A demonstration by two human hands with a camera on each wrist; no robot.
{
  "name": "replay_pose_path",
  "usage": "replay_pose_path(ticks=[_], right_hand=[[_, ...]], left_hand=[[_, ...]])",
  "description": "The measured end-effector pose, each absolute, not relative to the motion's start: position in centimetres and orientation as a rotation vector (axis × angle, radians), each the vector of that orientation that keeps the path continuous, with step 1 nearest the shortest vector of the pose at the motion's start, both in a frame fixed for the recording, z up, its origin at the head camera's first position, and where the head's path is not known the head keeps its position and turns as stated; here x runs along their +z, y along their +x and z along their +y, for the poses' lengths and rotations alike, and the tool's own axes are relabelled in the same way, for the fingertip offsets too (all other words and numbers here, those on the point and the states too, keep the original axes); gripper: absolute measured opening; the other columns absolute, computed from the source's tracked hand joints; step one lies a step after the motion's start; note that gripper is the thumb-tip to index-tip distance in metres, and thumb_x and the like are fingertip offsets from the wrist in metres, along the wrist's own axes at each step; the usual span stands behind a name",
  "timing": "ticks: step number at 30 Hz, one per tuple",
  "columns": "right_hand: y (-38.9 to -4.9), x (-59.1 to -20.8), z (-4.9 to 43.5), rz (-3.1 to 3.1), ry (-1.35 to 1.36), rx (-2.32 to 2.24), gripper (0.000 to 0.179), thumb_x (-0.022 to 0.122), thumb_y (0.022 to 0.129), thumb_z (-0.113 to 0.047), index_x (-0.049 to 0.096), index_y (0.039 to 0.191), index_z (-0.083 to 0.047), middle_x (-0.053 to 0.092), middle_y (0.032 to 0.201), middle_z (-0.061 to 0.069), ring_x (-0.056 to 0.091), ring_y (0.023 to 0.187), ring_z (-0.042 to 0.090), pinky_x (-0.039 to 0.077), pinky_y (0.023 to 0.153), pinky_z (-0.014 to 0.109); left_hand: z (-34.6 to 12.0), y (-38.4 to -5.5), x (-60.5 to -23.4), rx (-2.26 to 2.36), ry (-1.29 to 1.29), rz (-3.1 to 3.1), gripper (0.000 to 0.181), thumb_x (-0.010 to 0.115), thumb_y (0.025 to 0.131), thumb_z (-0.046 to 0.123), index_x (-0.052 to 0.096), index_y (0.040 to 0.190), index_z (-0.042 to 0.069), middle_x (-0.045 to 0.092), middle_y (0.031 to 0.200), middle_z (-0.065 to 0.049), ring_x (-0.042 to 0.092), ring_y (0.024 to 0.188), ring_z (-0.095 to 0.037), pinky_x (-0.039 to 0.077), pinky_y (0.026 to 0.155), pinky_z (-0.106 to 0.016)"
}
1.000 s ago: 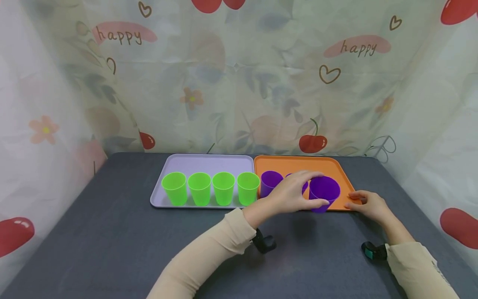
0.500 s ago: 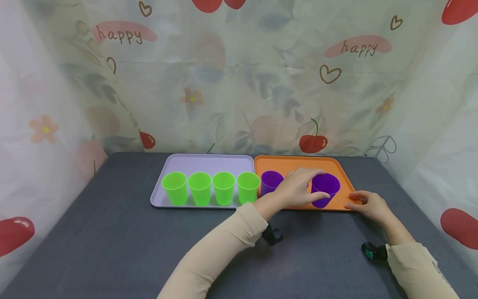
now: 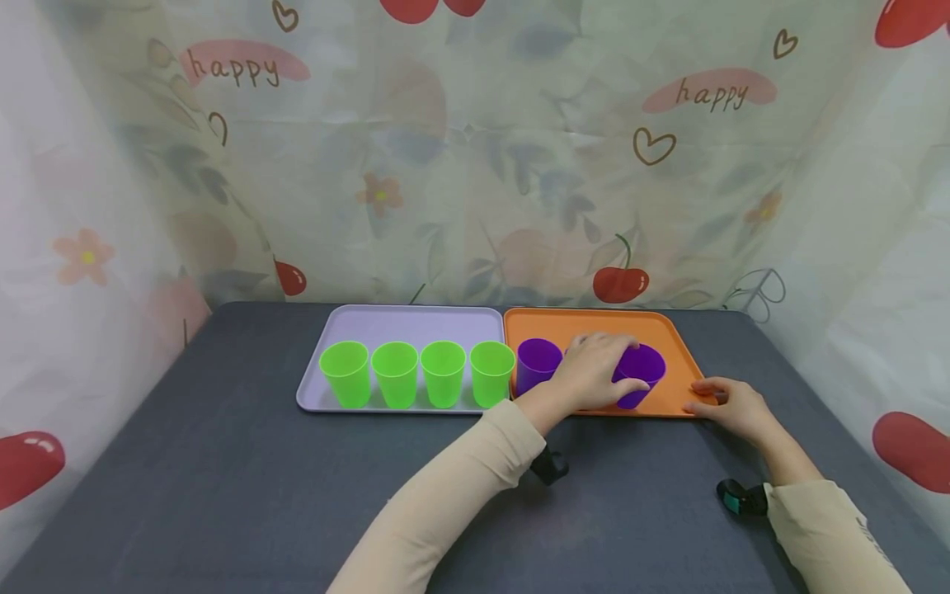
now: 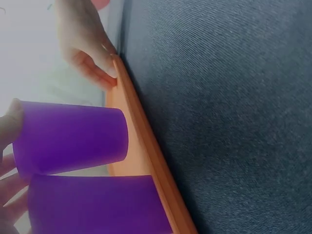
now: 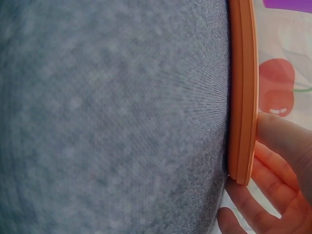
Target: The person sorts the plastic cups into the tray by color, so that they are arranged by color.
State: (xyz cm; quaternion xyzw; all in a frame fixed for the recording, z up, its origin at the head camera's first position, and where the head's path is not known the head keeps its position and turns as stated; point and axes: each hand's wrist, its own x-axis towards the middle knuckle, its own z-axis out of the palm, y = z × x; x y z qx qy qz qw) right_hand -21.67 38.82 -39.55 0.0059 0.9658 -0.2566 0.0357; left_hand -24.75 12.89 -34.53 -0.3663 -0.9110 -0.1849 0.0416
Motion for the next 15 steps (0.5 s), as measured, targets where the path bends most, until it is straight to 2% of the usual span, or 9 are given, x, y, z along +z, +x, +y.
replay_pose_path(ticks=[10, 15], right_hand=[[-21.66, -39.61, 38.74, 2.964, 0.012, -0.790, 0.061, 0.065, 0.085, -0.038, 0.053, 0.122, 0.008, 0.055, 0.122, 0.032, 0.055, 0.105, 0.046, 0.046, 0.087, 0.054], [-21.70, -39.57, 38.79, 2.964, 0.010, -0.789, 0.060, 0.065, 0.086, -0.038, 0.053, 0.122, 0.008, 0.055, 0.122, 0.031, 0.055, 0.105, 0.045, 0.046, 0.087, 0.053]], left_hand=[[13.21, -25.12, -35.29, -0.449, -1.071, -2.798, 0.054, 0.053, 0.087, 0.056, 0.048, 0.129, 0.023, 0.057, 0.128, 0.009, 0.046, 0.126, -0.012, 0.029, 0.111, -0.039], [13.56, -25.07, -35.46, -0.322, -1.053, -2.807, 0.055, 0.049, 0.087, 0.060, 0.047, 0.129, 0.024, 0.056, 0.130, 0.010, 0.044, 0.127, -0.012, 0.026, 0.112, -0.041]])
